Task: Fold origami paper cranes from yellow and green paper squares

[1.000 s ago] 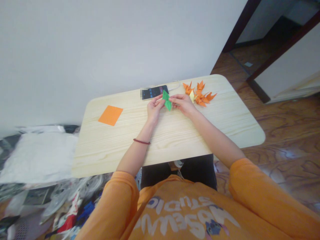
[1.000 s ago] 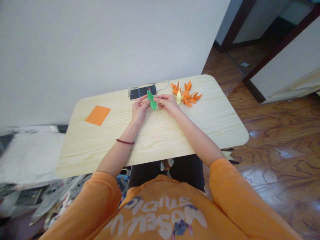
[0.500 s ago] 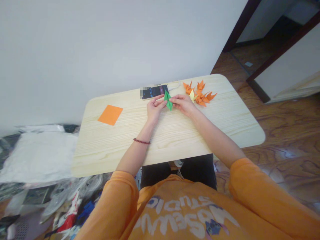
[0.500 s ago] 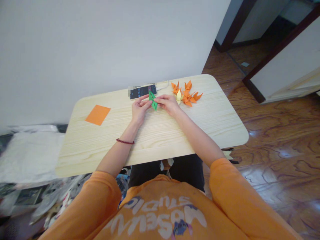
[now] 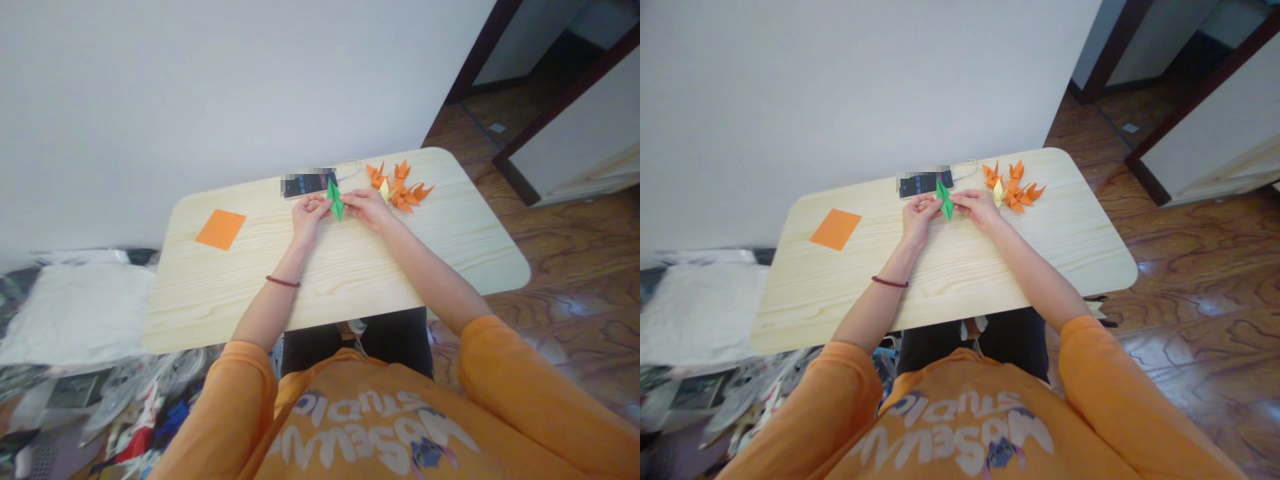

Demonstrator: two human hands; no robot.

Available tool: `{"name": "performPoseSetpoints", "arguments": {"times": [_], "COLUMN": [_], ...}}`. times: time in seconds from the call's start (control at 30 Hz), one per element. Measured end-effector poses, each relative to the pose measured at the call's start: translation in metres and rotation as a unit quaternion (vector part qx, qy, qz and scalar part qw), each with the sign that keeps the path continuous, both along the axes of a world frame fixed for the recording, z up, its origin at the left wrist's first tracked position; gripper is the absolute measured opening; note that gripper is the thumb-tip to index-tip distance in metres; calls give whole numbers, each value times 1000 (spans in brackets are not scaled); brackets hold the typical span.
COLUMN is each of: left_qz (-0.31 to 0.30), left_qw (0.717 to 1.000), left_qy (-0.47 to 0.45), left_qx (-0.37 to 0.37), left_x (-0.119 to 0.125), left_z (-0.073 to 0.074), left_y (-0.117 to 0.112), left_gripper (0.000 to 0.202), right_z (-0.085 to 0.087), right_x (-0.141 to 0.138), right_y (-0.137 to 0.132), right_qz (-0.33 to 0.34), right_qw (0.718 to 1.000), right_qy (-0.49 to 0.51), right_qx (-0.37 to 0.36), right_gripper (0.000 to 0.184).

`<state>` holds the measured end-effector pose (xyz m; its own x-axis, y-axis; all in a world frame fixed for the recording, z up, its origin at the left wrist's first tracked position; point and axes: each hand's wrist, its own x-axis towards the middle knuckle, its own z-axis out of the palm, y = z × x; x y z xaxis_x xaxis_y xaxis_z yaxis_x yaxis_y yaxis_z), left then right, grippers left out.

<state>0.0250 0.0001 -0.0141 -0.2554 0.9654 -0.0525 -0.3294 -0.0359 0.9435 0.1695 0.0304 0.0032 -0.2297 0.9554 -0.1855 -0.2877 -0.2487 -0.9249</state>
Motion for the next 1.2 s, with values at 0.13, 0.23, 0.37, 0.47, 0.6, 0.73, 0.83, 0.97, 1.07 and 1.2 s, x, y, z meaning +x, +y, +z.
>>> {"name": "performPoseSetpoints", "arguments": {"times": [0.13, 0.23, 0.37, 0.47, 0.6, 0.73, 0.83, 0.97, 1.07, 1.2], "left_qz": [-1, -2, 1, 5, 8, 13, 18, 26, 29, 31], "left_qw": [1000, 1000, 1000, 999, 1000, 1000, 1000, 999, 999, 998], "left_qy": [-9, -13, -1, 7, 9, 1, -3, -26, -39, -50], "left_qx": [2, 13, 29, 34, 28, 28, 21, 18, 18, 16], "left_x": [1, 1, 1, 1, 1, 1, 0, -1, -1, 0], "left_z": [2, 2, 0, -1, -1, 0, 0, -2, -2, -2], "left_y": [-1, -2, -2, -2, -2, -2, -1, 0, 1, 1], "left_gripper": [35, 35, 29, 28, 32, 35, 34, 35, 36, 34], "right_z": [0, -1, -2, -2, -2, -2, -1, 0, 2, 1], "right_x": [-2, -2, -3, -4, -5, -6, -5, -4, -4, -5], "right_y": [-1, -1, 0, -1, -2, -3, -2, -3, -5, -6], "right_qz": [-16, -20, -28, -31, -28, -15, -2, 14, 18, 14], "right_qw": [1000, 999, 999, 998, 998, 998, 999, 998, 998, 998], "right_qy": [-12, -21, -27, -29, -26, -16, -3, 39, 52, 46], "right_qx": [12, 23, 35, 44, 52, 52, 50, 38, 32, 29], "right_gripper": [23, 26, 27, 28, 33, 35, 31, 26, 22, 20]}}
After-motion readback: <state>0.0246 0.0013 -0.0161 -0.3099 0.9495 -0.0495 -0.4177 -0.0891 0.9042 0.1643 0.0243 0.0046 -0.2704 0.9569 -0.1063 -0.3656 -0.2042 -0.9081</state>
